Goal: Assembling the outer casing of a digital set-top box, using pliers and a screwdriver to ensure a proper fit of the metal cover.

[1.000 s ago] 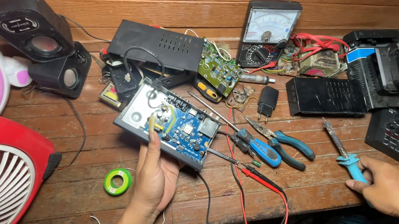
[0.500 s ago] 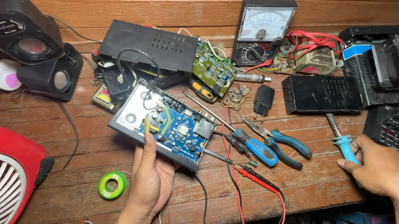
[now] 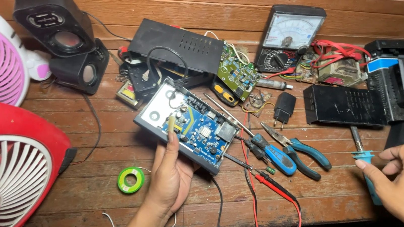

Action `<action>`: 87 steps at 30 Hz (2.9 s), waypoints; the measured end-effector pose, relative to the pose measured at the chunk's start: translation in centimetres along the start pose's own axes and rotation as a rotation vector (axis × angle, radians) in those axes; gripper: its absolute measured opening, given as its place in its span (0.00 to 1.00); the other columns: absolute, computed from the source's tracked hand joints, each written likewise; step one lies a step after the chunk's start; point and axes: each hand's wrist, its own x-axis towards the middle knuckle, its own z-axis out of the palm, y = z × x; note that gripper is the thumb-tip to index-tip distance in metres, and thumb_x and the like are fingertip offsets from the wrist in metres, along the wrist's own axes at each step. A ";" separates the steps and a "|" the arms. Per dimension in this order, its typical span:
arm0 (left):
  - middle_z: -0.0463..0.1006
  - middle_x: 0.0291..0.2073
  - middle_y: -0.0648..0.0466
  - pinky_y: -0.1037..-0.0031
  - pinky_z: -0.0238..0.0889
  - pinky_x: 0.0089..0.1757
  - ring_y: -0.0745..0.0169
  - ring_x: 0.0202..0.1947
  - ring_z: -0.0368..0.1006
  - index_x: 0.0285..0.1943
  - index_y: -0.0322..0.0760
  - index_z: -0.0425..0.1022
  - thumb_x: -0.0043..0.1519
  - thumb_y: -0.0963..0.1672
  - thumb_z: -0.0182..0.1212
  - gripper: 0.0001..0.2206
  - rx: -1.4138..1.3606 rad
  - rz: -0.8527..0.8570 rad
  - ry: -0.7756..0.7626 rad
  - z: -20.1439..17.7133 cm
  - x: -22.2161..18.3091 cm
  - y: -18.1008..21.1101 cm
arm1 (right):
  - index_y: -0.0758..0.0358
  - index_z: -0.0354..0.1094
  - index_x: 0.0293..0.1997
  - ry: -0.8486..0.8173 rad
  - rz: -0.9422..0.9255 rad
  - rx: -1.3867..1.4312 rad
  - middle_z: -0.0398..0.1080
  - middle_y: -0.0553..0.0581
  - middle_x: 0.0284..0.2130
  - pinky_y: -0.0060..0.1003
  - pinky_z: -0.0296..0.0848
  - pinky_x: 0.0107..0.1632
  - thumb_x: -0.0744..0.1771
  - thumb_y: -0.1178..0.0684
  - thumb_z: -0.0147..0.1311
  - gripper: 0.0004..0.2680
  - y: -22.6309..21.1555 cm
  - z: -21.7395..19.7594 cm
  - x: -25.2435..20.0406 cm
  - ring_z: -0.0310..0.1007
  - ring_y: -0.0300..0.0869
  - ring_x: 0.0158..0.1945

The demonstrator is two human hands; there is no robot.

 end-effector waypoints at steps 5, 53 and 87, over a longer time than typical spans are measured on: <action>0.63 0.73 0.47 0.57 0.69 0.55 0.52 0.64 0.67 0.81 0.47 0.46 0.64 0.51 0.54 0.35 -0.043 -0.032 -0.050 -0.5 -0.1 -0.2 | 0.59 0.75 0.43 0.059 -0.184 0.170 0.73 0.51 0.29 0.32 0.69 0.42 0.66 0.47 0.68 0.09 -9.8 -2.9 -2.4 0.67 0.37 0.28; 0.75 0.61 0.40 0.48 0.65 0.54 0.40 0.57 0.72 0.77 0.41 0.63 0.64 0.48 0.43 0.29 0.052 -0.156 0.487 5.4 -0.6 2.3 | 0.46 0.52 0.70 -0.477 -0.457 -0.224 0.63 0.49 0.63 0.52 0.60 0.62 0.56 0.51 0.70 0.35 -14.1 -1.8 12.0 0.59 0.54 0.60; 0.79 0.63 0.42 0.63 0.72 0.54 0.50 0.59 0.77 0.72 0.32 0.68 0.60 0.46 0.53 0.28 0.123 -0.013 0.233 2.8 -2.4 1.9 | 0.59 0.62 0.57 -0.061 -0.289 0.346 0.74 0.57 0.47 0.44 0.72 0.48 0.52 0.36 0.72 0.32 -26.2 -7.9 -0.8 0.77 0.48 0.44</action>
